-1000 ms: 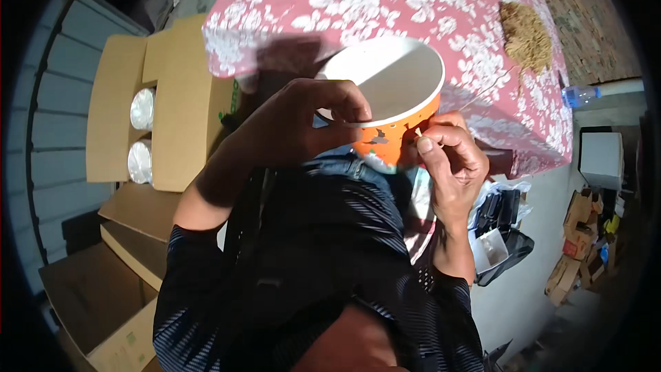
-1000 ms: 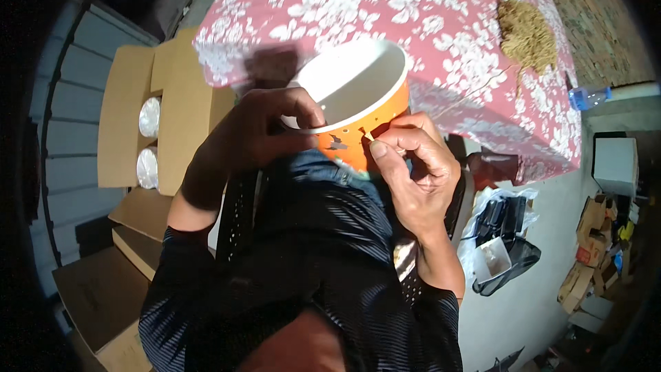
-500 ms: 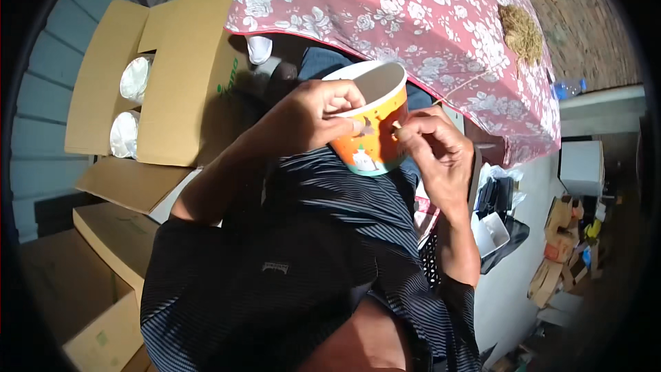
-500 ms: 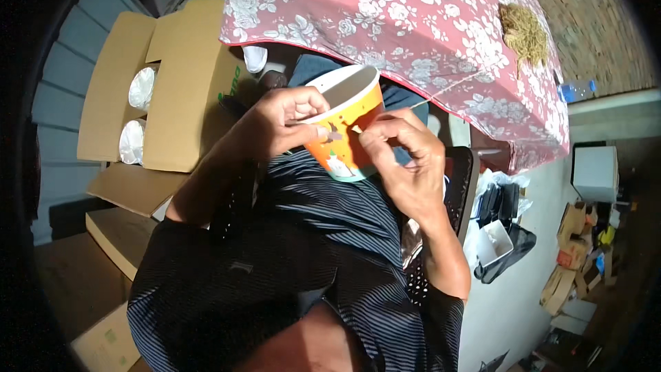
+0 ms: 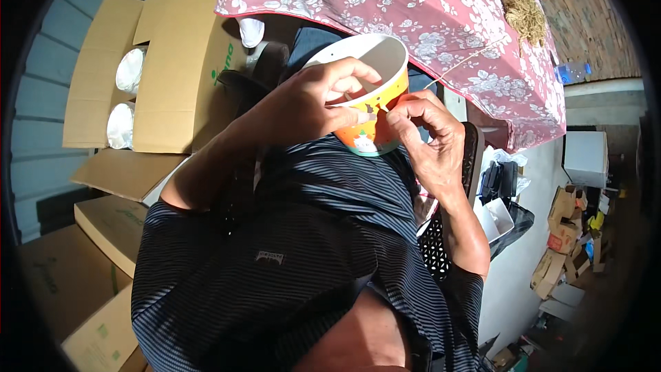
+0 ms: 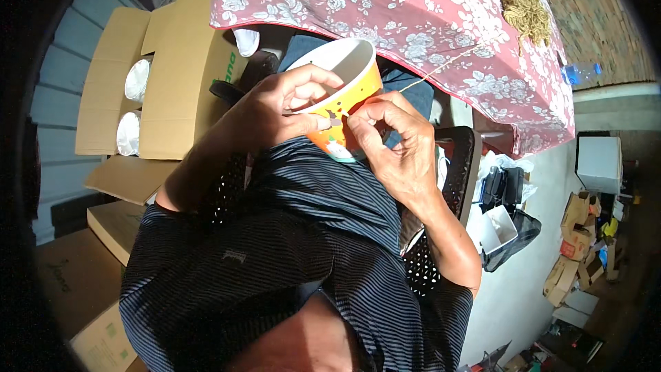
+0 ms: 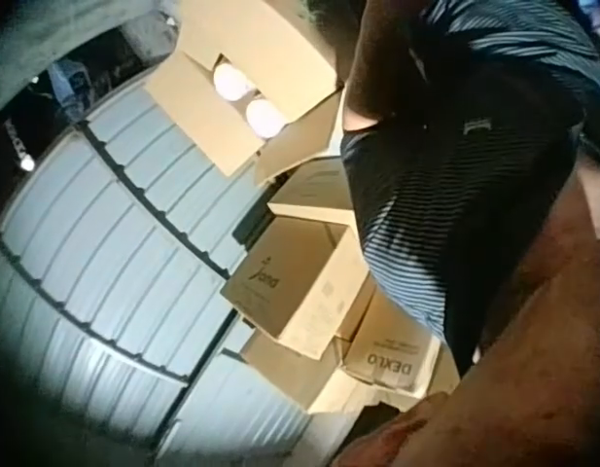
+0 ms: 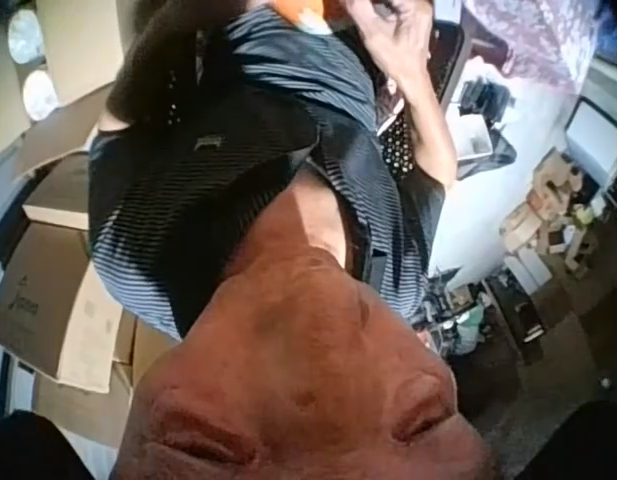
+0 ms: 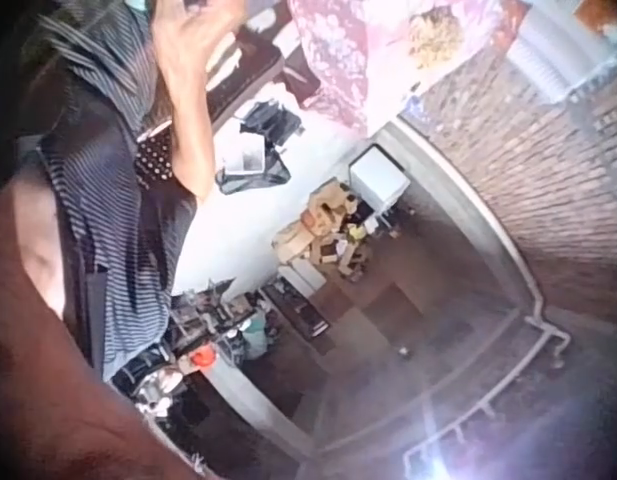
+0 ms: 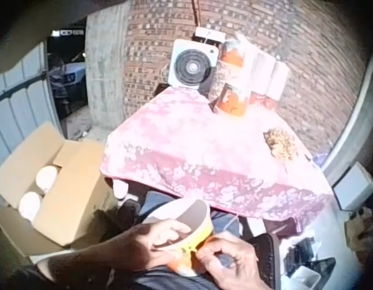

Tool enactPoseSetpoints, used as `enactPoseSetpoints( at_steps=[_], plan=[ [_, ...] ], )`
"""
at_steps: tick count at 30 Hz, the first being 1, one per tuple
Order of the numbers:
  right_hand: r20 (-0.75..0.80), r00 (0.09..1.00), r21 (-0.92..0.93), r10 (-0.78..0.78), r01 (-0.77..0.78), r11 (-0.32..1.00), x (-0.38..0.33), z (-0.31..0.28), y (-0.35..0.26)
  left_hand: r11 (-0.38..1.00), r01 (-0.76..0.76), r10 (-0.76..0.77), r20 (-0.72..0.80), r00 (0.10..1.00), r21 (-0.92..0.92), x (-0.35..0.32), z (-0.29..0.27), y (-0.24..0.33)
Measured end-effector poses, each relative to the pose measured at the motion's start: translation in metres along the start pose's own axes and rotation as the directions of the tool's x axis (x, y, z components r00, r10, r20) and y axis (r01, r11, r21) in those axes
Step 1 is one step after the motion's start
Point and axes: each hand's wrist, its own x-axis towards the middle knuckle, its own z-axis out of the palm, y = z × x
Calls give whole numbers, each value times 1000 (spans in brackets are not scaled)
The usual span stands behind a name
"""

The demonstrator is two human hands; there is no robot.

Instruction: Attaching elastic strings to paper buckets by threading them through pre-punched holes.

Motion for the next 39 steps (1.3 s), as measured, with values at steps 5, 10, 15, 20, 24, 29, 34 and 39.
enactPoseSetpoints(
  at_steps=[5,10,15,20,24,29,34,39],
  plan=[
    [-21,999,44,41,-41,998,-5,0,-6,997,-38,38,0,999,61,-2,7,2],
    [-39,998,3,58,-58,998,-4,0,-4,990,3,-7,27,1000,139,-3,8,9],
    [-56,995,-3,77,-78,997,-5,1,-10,993,-19,14,50,999,113,-4,11,13],
    [-72,996,-20,43,-45,999,-4,2,-8,995,-33,30,31,999,92,-4,11,11],
    [-72,995,-19,69,-70,997,-5,0,-10,919,-222,240,-16,971,327,2,12,10],
    [-77,994,-8,74,-74,997,-5,-1,-11,930,-234,255,-38,966,284,7,15,9],
    [-76,997,-68,3,-9,998,-4,-2,-12,943,-188,191,19,981,276,13,14,10],
    [-55,998,-150,-3,-5,989,-5,-9,-20,886,-223,216,63,974,406,19,12,17]
  ],
)
